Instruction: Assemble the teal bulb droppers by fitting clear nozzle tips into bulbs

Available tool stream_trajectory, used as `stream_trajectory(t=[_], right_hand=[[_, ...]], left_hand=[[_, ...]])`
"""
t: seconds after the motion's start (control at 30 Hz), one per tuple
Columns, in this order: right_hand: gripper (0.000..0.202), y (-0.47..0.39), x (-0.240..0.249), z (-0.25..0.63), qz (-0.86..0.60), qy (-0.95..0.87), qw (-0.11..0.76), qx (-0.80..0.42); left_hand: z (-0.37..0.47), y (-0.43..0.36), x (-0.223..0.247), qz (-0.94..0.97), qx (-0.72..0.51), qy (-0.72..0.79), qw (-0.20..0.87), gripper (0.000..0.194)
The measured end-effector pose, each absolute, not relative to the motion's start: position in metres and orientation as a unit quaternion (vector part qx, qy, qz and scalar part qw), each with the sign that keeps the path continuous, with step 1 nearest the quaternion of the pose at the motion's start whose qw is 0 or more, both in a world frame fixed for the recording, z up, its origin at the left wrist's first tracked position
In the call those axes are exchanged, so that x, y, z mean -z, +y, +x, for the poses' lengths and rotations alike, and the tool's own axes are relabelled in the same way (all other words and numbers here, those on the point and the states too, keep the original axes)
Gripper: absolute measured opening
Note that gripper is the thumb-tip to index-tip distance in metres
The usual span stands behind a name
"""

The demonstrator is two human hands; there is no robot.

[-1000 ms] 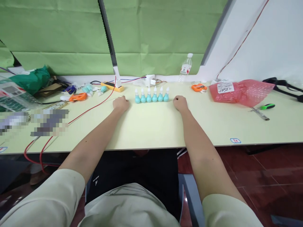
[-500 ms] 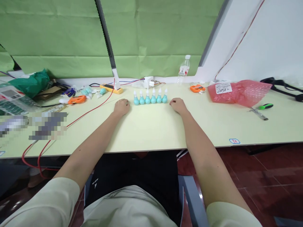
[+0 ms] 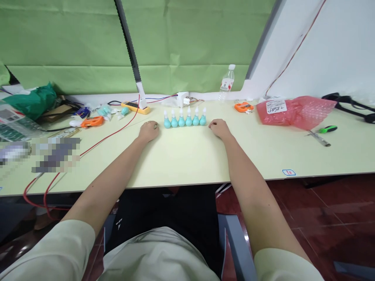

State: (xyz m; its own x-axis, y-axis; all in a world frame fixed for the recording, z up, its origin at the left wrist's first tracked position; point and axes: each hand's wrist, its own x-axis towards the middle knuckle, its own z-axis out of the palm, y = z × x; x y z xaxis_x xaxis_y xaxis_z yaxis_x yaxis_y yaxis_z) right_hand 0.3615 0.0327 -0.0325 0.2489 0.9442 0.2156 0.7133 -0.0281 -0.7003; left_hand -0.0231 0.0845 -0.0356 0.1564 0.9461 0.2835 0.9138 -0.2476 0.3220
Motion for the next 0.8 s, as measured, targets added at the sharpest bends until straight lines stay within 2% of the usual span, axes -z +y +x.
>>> stream_trajectory(t=[0.8], right_hand=[[0.029,0.0320,0.0310,0.3613,-0.701,-0.603,0.351,-0.148]], left_hand=[[-0.0229,0.0847,0.0364,0.762,-0.212,0.611,0.031,0.040]])
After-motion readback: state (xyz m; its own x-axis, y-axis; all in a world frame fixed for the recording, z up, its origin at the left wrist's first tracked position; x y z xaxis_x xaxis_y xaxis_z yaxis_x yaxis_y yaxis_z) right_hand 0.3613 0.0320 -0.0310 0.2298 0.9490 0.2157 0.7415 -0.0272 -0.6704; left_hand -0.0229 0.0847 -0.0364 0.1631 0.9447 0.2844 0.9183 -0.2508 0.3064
